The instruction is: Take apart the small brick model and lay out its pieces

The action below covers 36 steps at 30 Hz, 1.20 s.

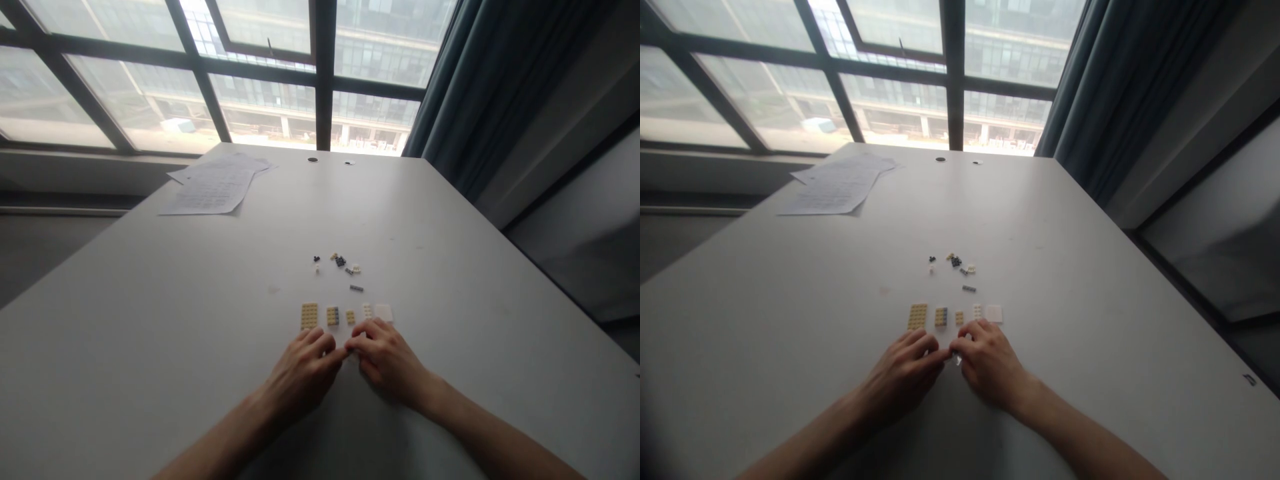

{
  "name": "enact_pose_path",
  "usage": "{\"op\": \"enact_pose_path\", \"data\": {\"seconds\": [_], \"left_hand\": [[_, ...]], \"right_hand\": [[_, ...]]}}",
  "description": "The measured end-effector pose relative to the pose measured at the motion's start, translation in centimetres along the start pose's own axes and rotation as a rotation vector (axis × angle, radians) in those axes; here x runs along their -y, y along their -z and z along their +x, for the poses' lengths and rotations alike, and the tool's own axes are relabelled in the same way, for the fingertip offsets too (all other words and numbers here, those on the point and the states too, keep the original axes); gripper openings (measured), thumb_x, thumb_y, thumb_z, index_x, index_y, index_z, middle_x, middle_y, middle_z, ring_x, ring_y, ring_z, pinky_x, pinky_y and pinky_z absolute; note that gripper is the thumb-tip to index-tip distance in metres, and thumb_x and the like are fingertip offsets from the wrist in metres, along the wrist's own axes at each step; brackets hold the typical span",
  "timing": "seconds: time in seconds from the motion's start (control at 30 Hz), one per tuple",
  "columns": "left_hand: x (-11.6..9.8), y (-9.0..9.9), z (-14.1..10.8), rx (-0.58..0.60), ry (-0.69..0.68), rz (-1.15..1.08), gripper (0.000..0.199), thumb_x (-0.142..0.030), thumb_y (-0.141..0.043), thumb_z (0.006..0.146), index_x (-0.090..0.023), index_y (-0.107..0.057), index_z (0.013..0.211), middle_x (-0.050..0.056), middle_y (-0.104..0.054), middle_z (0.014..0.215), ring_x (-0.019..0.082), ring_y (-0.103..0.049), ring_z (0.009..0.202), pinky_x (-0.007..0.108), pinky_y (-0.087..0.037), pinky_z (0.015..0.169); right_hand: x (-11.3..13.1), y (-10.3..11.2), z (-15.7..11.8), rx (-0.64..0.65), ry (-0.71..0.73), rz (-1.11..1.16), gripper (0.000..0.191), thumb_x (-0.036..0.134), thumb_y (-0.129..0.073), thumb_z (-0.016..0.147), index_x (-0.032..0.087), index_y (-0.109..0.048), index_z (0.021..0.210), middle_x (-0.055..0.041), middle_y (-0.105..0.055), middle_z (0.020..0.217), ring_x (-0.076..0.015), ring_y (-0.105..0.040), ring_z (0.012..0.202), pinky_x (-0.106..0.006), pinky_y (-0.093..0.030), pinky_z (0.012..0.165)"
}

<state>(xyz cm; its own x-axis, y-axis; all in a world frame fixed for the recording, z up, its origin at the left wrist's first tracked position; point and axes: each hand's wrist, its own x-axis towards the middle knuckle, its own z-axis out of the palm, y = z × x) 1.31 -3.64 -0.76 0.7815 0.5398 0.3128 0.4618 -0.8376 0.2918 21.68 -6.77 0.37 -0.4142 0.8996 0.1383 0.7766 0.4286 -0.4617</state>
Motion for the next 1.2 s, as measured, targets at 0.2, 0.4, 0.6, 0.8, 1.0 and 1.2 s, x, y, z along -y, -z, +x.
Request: {"op": "enact_pose_path", "data": {"seconds": [0.2, 0.4, 0.6, 0.8, 1.0, 1.2], "left_hand": [[-0.2, 0.2, 0.0, -0.026, -0.014, 0.015, 0.019, -0.015, -0.047, 0.09, -0.022, -0.061, 0.101, 0.004, -0.055, 0.082, 0.016, -0.048, 0.078, 0.03, -0.042, 0.072], [-0.2, 0.0, 0.0, -0.014, 0.001, 0.022, 0.019, -0.016, -0.049, 0.09, -0.023, -0.061, 0.103, 0.004, -0.055, 0.084, 0.017, -0.05, 0.079, 0.03, -0.042, 0.072], [-0.3, 0.1, 0.1, 0.015, 0.003, 0.023, 0.019, -0.017, -0.046, 0.091, -0.023, -0.061, 0.101, 0.004, -0.055, 0.085, 0.017, -0.048, 0.079, 0.031, -0.042, 0.072], [-0.2, 0.1, 0.1, 0.005, -0.003, 0.011, 0.02, -0.016, -0.046, 0.091, -0.022, -0.06, 0.104, 0.005, -0.055, 0.085, 0.017, -0.047, 0.078, 0.031, -0.042, 0.073], [0.0, -0.2, 0.0, 0.039, 0.012, 0.019, 0.022, -0.017, -0.045, 0.092, -0.023, -0.059, 0.108, 0.005, -0.055, 0.087, 0.018, -0.048, 0.081, 0.033, -0.043, 0.074], [-0.2, 0.0, 0.1, 0.045, 0.027, 0.034, 0.025, -0.018, -0.047, 0.091, -0.024, -0.058, 0.112, 0.005, -0.055, 0.087, 0.018, -0.049, 0.081, 0.033, -0.043, 0.074]], "right_hand": [[0.0, 0.3, -0.4, -0.114, -0.108, 0.0, 0.026, 0.013, -0.056, 0.08, 0.02, -0.06, 0.104, -0.0075, -0.061, 0.105, -0.0223, -0.054, 0.097, -0.036, -0.045, 0.088], [0.4, 0.9, -0.8, -0.024, -0.221, -0.066, 0.027, 0.037, -0.071, 0.073, 0.02, -0.059, 0.088, -0.0055, -0.06, 0.094, -0.0224, -0.057, 0.086, -0.033, -0.047, 0.074], [0.5, 0.8, -0.6, 0.016, -0.235, -0.072, 0.019, 0.031, -0.067, 0.078, 0.021, -0.06, 0.092, -0.0045, -0.059, 0.095, -0.0205, -0.057, 0.087, -0.031, -0.046, 0.076], [0.1, 0.7, -0.5, 0.009, -0.237, -0.059, 0.018, 0.029, -0.063, 0.082, 0.021, -0.06, 0.097, -0.0051, -0.059, 0.096, -0.02, -0.058, 0.089, -0.031, -0.046, 0.078], [-0.1, 0.7, -0.5, 0.002, -0.233, -0.04, 0.018, 0.028, -0.063, 0.082, 0.021, -0.059, 0.098, -0.0048, -0.059, 0.097, -0.0203, -0.058, 0.089, -0.031, -0.046, 0.078], [-0.2, 0.5, -0.5, -0.003, -0.232, -0.029, 0.018, 0.028, -0.062, 0.083, 0.021, -0.059, 0.099, -0.0046, -0.059, 0.098, -0.0199, -0.058, 0.088, -0.031, -0.046, 0.078]]}}
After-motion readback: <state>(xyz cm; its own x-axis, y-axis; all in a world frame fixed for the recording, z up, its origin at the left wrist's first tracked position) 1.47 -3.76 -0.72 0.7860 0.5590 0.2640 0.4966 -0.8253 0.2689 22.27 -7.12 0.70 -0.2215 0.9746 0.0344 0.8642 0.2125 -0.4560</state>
